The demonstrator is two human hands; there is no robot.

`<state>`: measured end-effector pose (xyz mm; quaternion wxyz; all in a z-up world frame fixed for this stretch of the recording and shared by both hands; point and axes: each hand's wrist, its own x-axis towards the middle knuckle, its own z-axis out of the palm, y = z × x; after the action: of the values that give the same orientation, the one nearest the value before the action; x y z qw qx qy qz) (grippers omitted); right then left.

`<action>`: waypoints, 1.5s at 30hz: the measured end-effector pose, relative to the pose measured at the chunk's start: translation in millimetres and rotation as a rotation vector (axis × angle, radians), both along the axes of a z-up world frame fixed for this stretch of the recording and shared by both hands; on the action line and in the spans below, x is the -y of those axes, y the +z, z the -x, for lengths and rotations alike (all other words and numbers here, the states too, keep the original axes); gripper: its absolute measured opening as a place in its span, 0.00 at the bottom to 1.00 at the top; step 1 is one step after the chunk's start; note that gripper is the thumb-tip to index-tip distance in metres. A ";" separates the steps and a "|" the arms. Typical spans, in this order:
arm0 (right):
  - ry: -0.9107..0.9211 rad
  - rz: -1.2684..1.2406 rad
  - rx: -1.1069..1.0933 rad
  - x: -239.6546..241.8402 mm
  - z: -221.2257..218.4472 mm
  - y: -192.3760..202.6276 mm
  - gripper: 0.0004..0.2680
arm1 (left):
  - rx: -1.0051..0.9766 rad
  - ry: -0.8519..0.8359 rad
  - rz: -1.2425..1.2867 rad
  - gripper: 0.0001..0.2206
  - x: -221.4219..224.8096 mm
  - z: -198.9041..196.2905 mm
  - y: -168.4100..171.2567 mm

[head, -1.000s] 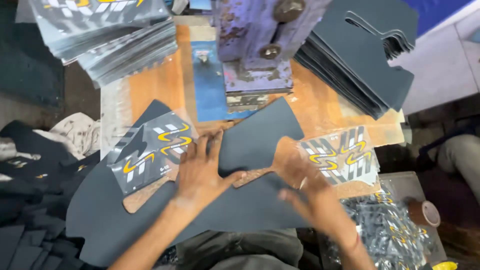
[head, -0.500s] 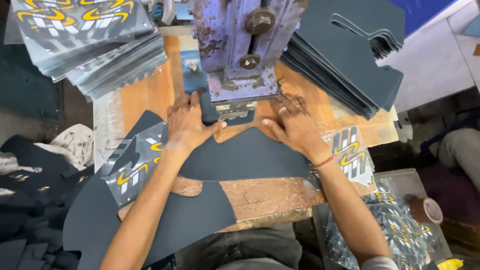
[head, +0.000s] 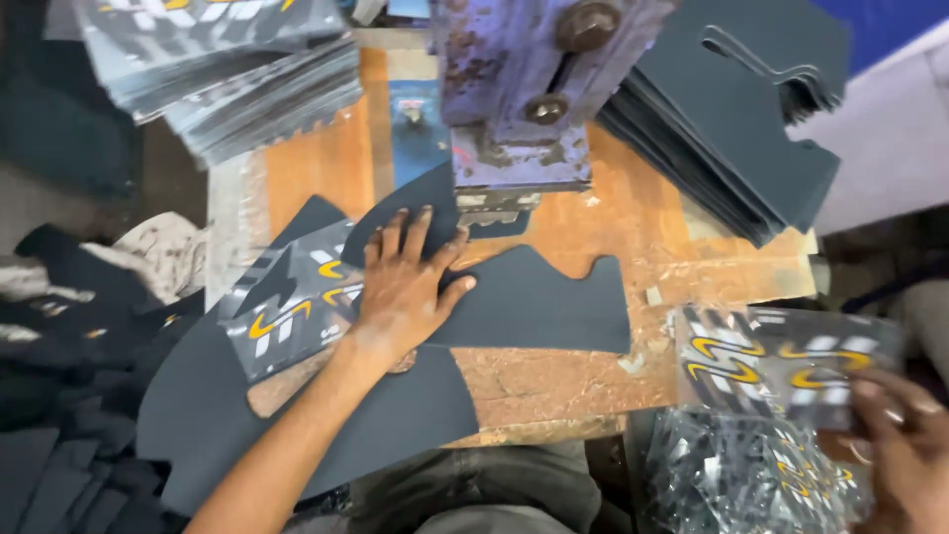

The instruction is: Applying stickers and decorative components onto pre-cut footwear panels at an industrial assembly station.

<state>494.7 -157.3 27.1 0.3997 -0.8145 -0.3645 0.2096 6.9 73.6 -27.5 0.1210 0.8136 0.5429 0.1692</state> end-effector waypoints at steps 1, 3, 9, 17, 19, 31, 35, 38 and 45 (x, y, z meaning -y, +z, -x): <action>-0.096 -0.075 -0.094 -10.1 32.4 25.3 0.08 | 0.032 -0.048 -0.055 0.25 3.9 3.1 -3.0; -0.205 -0.156 -0.190 -26.5 81.7 39.5 0.08 | 0.062 -0.110 -0.115 0.26 6.4 4.7 -7.5; 0.977 -0.208 -0.466 -120.9 185.9 -77.0 0.08 | 0.067 -0.140 -0.193 0.33 15.3 9.7 -6.3; 0.768 -0.089 -0.457 -249.0 221.6 -63.6 0.16 | 0.022 -0.098 -0.224 0.25 22.0 8.8 -8.0; 0.778 -0.019 -0.403 -274.3 216.4 -77.3 0.13 | 0.126 -0.101 -0.202 0.25 18.3 12.9 -2.4; 0.668 -0.120 -0.260 -254.1 233.5 -58.2 0.08 | 0.219 -0.074 -0.246 0.29 17.9 12.4 -7.5; 0.667 -0.213 -0.231 -248.7 231.2 -67.7 0.09 | 0.167 -0.076 -0.248 0.30 21.4 11.3 -7.7; 0.630 -0.185 -0.188 -250.8 235.4 -63.7 0.10 | 0.181 -0.063 -0.266 0.29 18.8 10.6 -6.4; 0.627 -0.193 -0.170 -249.4 241.4 -53.3 0.10 | 0.186 -0.069 -0.258 0.30 18.5 10.8 -3.6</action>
<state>253.3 92.1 -26.2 0.4201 -0.6007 -0.5809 0.3539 -3.9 55.1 -31.1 0.0710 0.8214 0.4749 0.3077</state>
